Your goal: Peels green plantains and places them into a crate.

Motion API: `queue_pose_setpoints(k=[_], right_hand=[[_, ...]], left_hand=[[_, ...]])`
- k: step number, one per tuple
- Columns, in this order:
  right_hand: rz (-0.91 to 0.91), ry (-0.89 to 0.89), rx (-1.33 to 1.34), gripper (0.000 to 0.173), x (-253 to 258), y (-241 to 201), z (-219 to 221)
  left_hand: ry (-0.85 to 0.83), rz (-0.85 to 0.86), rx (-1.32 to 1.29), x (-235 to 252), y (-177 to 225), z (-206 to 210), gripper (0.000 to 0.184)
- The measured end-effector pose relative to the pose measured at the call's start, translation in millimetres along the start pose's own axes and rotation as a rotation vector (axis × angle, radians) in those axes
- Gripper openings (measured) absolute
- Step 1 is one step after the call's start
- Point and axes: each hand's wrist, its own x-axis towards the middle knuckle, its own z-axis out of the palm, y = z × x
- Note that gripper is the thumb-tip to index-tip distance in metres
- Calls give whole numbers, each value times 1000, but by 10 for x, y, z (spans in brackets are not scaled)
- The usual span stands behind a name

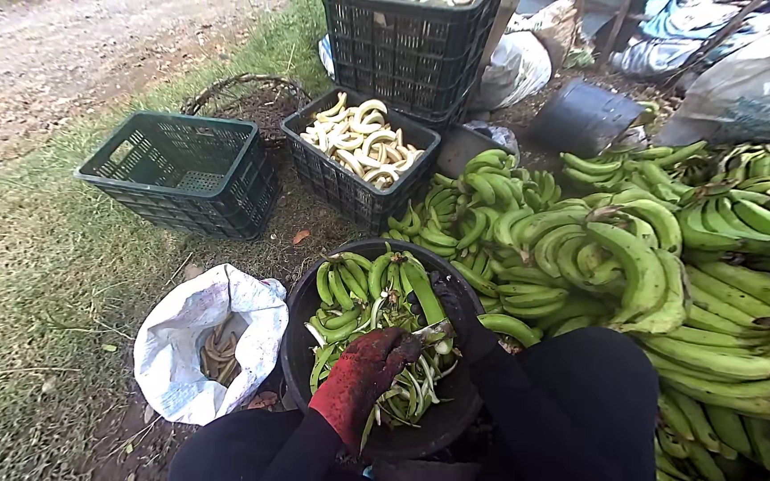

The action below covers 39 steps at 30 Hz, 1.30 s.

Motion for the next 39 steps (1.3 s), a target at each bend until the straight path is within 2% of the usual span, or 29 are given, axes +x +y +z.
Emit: queue_pose_setpoints(k=[5, 8, 10, 12, 15, 17, 18, 22, 24, 27, 30, 33, 35, 37, 39], right_hand=[[39, 53, 122, 51, -38, 153, 109], [-24, 147, -19, 43, -128, 335, 212], [54, 207, -37, 45, -191, 487, 312], [198, 198, 49, 54, -245, 657, 376], [312, 109, 126, 63, -316, 855, 337], [258, 148, 97, 57, -271, 844, 255], [198, 178, 71, 51, -218, 784, 228], [-189, 426, -328, 50, 18, 448, 135], [-330, 550, -375, 50, 138, 353, 98], [-380, 625, -372, 48, 227, 294, 108], [-328, 440, -197, 41, 127, 348, 240], [21, 41, -14, 45, -73, 597, 234], [251, -193, -69, 46, -170, 730, 168], [312, -215, -254, 44, -253, 744, 137], [192, -83, -228, 45, -254, 751, 54]], left_hand=[[74, -53, 33, 104, -143, 114, 46], [177, -202, 171, 207, -175, 126, 50], [257, -340, 252, 310, -203, 80, 52], [362, -467, 257, 401, -276, -35, 52], [476, -514, 146, 436, -408, -225, 54], [461, -389, 99, 363, -373, -171, 51], [401, -335, 58, 309, -316, -113, 50], [131, -253, -218, 46, -86, 139, 51], [90, -239, -269, -45, -22, 198, 53], [101, -253, -273, -69, -3, 230, 53], [175, -280, -173, 37, -98, 240, 50], [276, -330, 52, 255, -252, 111, 49], [344, -389, 106, 367, -386, -1, 48], [400, -398, 66, 400, -449, -62, 48], [391, -343, 8, 368, -402, 1, 50]])
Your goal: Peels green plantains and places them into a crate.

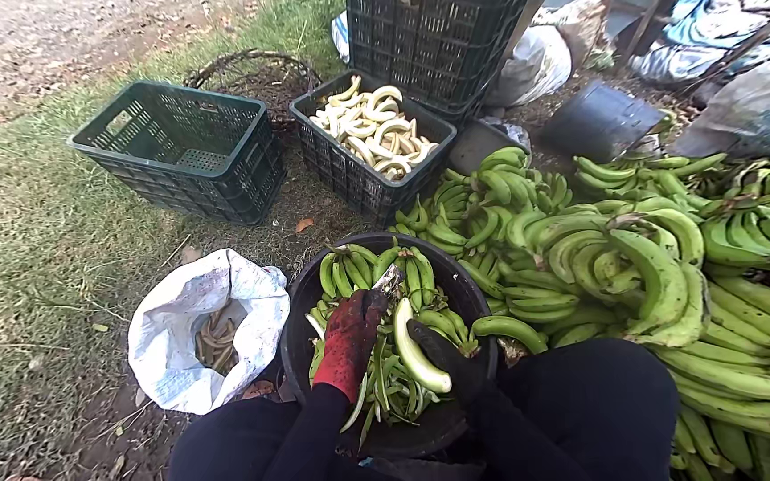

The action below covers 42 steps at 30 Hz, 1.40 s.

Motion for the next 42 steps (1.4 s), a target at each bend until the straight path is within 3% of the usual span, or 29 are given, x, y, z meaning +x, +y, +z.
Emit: queue_pose_setpoints(k=[5, 8, 11, 13, 15, 20, 23, 25, 30, 35, 39, 42], right_hand=[[-354, 599, 83, 47, 394, -333, -80], [-326, 985, 127, 47, 476, -680, 38], [-293, 1154, 71, 53, 497, -795, 147], [-299, 1140, 32, 49, 495, -762, 237], [-282, 977, -14, 45, 415, -702, 349], [-155, 86, -389, 51, 176, -333, 91], [80, -218, -510, 52, 84, -327, 21], [96, -139, -394, 48, 81, -261, -40], [-171, 466, 205, 41, 408, -275, -229], [-222, 517, 824, 48, 651, -497, -269], [-218, 577, 769, 49, 604, -582, -71], [-322, 643, 455, 42, 425, -575, 229]], left_hand=[[-131, 134, 11, -391, 242, 113, 49], [-106, 132, 27, -482, 313, 102, 50], [-76, 82, 48, -435, 327, 67, 52], [-65, 50, 51, -376, 312, 52, 51], [-65, 28, 30, -276, 248, 42, 49], [-67, 79, 102, 56, -81, 7, 47], [-91, 35, 162, 158, -182, 50, 49], [-102, 25, 137, 154, -181, 98, 53], [-99, 241, 56, -119, 87, 153, 47], [116, 431, 144, -297, 171, 260, 55], [155, 342, 122, -269, 194, 197, 57], [60, 220, 95, -177, 175, 138, 47]])
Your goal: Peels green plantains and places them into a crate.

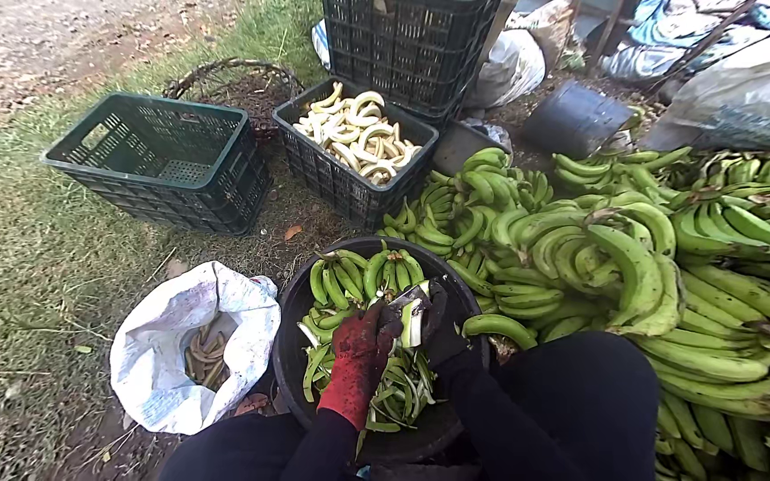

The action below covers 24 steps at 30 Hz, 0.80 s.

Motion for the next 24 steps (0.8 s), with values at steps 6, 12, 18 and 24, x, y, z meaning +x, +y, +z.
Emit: queue_pose_setpoints(k=[6, 12, 18, 24], right_hand=[[-27, -618, -610, 52, -274, 117, -356], [9, -696, -746, 58, -219, 95, -493], [127, -908, -896, 59, -238, 16, -595], [454, -375, 13, 59, 87, 36, -751]], left_hand=[[-135, -93, -65, 179, -323, -45, 43], [-193, -130, -86, 185, -280, 4, 48], [-274, -321, -71, 176, -374, 65, 64], [-230, 118, -36, -83, -93, 103, 48]])
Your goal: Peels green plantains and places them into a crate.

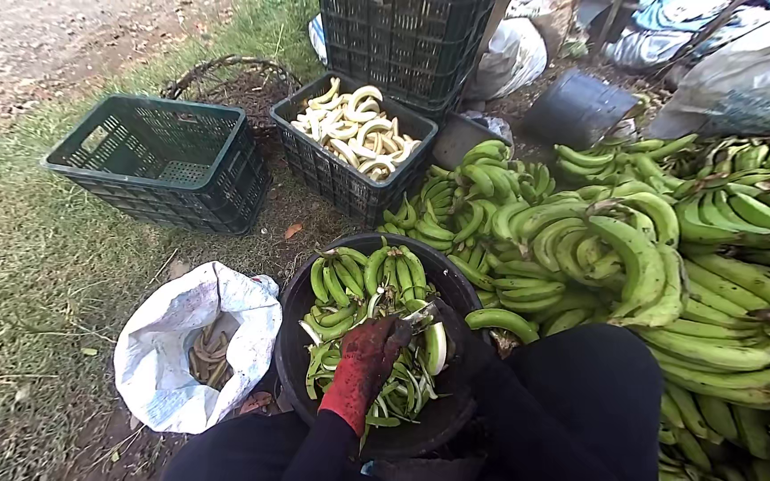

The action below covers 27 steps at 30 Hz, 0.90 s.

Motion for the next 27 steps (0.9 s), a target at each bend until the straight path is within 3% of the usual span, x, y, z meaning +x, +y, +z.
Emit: queue_pose_setpoints(k=[5, 8, 11, 15, 19, 22, 24, 27], right_hand=[[83, -34, 235, 53, 55, -271, -12], [38, -55, 150, 49, 125, -295, 18], [57, 24, 123, 43, 62, -285, 185], [-75, 54, 0, 41, -51, -108, 368], [-394, 83, -543, 44, -191, 216, 461], [-417, -46, -766, 52, -230, 320, 379], [-342, -120, -620, 52, -277, 287, 329], [-179, -81, -184, 48, -202, 109, 206]], left_hand=[[52, 246, 144, -169, 101, 54, 56], [185, 263, 131, -173, 55, 70, 58], [172, 229, 119, -153, 69, 50, 57], [96, 59, 69, -98, 156, -1, 48], [125, -241, -154, 17, 23, 40, 42], [123, -441, -462, 82, -142, 32, 55], [142, -485, -569, 73, -165, 46, 59], [96, -342, -524, -14, -66, 39, 55]])
